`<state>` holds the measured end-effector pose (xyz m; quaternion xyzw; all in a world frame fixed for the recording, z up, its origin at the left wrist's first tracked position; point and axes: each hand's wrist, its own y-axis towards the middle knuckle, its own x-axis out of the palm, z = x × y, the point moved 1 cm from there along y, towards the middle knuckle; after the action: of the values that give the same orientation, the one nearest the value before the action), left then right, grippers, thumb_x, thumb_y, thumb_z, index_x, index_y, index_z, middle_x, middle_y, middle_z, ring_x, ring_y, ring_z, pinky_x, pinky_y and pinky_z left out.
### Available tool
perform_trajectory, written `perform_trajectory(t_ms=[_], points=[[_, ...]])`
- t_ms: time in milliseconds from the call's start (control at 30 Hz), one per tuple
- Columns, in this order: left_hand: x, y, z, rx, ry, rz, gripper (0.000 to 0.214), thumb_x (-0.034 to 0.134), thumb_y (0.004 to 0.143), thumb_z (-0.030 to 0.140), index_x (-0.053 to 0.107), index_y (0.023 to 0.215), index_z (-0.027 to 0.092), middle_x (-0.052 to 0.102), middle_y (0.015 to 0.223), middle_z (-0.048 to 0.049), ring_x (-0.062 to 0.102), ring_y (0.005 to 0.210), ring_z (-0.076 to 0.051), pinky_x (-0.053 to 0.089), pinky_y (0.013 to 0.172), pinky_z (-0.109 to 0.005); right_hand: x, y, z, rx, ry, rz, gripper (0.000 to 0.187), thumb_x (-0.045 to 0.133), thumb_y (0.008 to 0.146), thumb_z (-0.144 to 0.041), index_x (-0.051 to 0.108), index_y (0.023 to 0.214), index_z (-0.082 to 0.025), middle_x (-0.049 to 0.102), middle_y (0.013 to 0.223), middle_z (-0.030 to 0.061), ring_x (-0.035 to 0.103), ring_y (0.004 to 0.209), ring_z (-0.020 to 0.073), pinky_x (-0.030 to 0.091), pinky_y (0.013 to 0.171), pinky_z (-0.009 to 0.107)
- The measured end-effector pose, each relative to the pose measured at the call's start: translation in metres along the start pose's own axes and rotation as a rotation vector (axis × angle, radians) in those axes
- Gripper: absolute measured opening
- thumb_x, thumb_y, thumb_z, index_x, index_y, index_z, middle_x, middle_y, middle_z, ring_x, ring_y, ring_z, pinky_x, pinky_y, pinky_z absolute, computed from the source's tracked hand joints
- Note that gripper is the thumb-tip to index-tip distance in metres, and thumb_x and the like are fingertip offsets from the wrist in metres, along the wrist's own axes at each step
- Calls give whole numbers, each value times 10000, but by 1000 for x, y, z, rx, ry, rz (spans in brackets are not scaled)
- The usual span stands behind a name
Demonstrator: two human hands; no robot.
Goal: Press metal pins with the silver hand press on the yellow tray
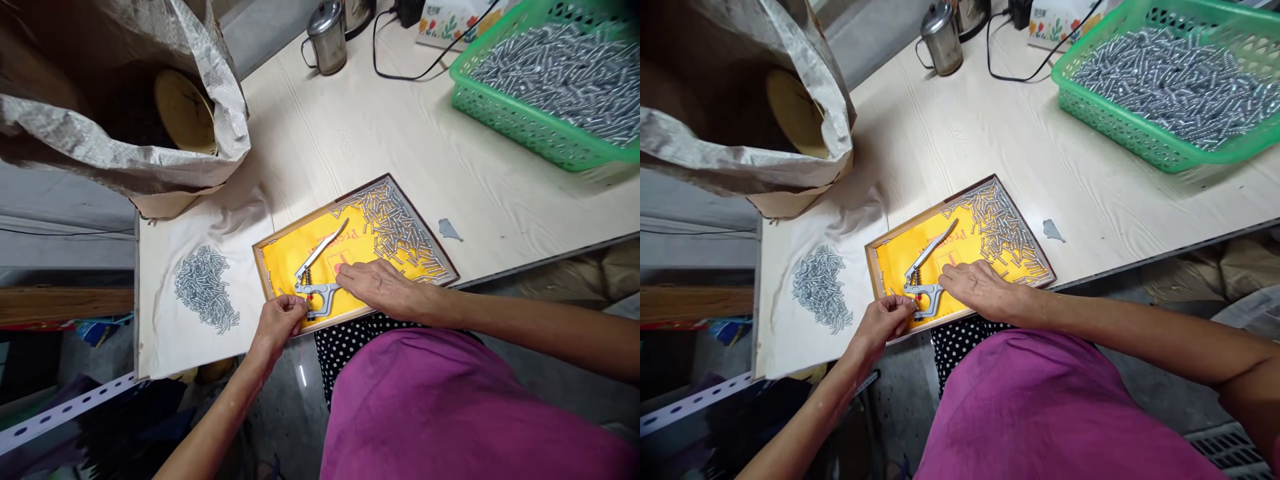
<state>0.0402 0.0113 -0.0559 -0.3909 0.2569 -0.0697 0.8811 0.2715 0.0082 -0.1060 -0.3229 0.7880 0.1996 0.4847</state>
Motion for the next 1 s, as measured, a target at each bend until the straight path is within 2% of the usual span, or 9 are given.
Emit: perform_trajectory(t_ms=[167,500,700,833,933,1000], points=[[0,2,0,-61,4,-68,373,728,631,520,593,683,177,445,366,71,290,340,-56,182,387,-196,-1,0,0,-4,1,-10,232,409,951,-68,543,1097,-189,605,1091,81,540,837,196,291,647,320],[-5,8,9,-120,187,-221,261,700,670,402,572,637,177,451,356,77,295,323,-48,173,393,-206,2,-2,-3,-7,-60,27,244,443,927,-38,507,1102,-195,605,1120,79,547,900,215,306,666,334],[0,5,8,-145,157,-194,259,706,691,374,562,610,175,454,385,84,319,313,-43,170,381,-210,-14,4,-7,6,-38,-74,220,442,938,-48,540,1073,-190,616,1085,80,568,914,219,303,628,332],[3,3,5,-148,126,-166,282,721,703,365,540,589,180,437,388,93,321,299,-42,168,367,-210,-23,3,-11,47,-19,-140,222,430,956,-60,567,1078,-183,619,1112,95,574,946,222,345,655,326],[4,3,3,-135,122,-130,275,732,705,356,551,602,176,453,395,89,336,302,-43,185,363,-201,-18,0,-8,29,-8,-97,221,438,957,-73,572,1090,-186,613,1144,93,570,966,220,392,720,332],[4,3,1,-132,132,-122,253,719,723,348,569,621,172,467,386,80,344,301,-48,195,362,-195,-16,1,-2,-7,-1,-30,162,458,994,-182,572,1109,-180,601,1196,107,562,1021,232,425,798,356]])
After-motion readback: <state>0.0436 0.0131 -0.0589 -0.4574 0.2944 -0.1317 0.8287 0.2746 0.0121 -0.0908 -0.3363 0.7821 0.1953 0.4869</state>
